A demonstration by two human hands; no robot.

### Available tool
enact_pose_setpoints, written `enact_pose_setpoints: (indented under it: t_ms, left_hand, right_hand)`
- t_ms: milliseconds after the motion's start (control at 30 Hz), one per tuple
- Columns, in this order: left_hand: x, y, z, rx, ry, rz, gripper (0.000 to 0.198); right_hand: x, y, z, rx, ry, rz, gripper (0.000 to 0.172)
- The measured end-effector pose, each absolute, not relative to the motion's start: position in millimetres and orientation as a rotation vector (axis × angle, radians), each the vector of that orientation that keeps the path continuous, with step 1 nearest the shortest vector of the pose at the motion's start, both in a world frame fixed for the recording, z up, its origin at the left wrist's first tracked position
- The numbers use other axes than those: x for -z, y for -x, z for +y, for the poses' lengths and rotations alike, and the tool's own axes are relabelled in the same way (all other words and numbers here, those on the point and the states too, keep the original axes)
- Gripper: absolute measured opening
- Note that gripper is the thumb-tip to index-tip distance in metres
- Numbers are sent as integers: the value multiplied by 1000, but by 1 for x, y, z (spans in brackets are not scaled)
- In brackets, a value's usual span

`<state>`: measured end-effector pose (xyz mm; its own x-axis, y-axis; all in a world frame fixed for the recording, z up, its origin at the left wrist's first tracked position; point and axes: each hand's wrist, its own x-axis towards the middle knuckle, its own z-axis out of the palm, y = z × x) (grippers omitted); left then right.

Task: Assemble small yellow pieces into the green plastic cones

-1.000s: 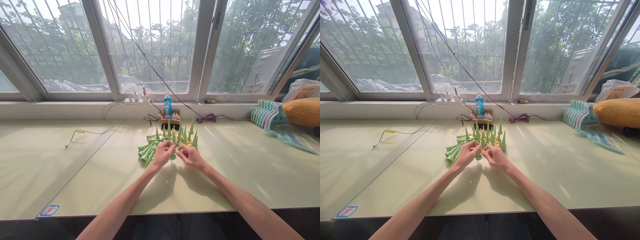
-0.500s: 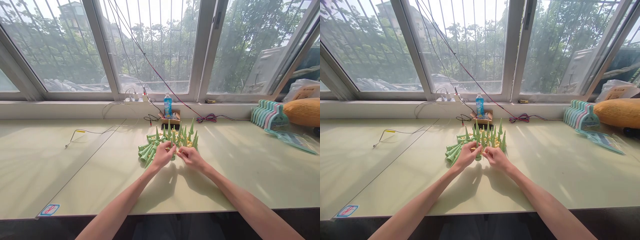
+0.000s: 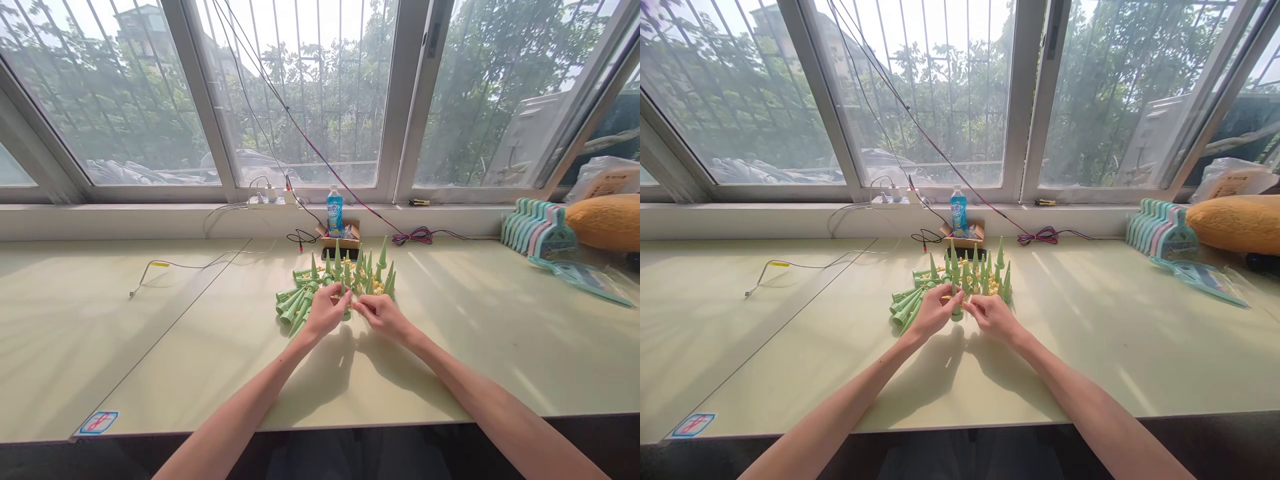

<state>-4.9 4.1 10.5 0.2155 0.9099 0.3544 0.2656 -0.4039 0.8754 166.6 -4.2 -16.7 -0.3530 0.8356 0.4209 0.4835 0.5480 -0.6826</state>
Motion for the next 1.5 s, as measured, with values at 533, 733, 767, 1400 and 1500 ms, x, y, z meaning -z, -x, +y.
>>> enact_pose_setpoints:
  t_ms: [533, 733, 767, 1400, 1500]
  left_hand:
    - [-11, 4, 3, -1192, -1794, 1113, 28]
    - [-13, 4, 1, -1187, -1830, 1084, 27]
    - [-13, 4, 0, -1184, -1834, 1077, 28]
    - [-13, 4, -2, -1171, -1861, 1012, 25]
    - [-12, 5, -2, -1171, -1869, 1012, 25]
  right_hand:
    - [19, -169, -4, -641, 1074, -2006, 24]
    - [20, -169, -3, -662, 1052, -2005, 29]
    - [20, -169, -3, -661, 1045, -2006, 30]
    - [21, -169, -2, -589, 1015, -2062, 34]
    - [20, -169, -2, -592, 1020, -2064, 34]
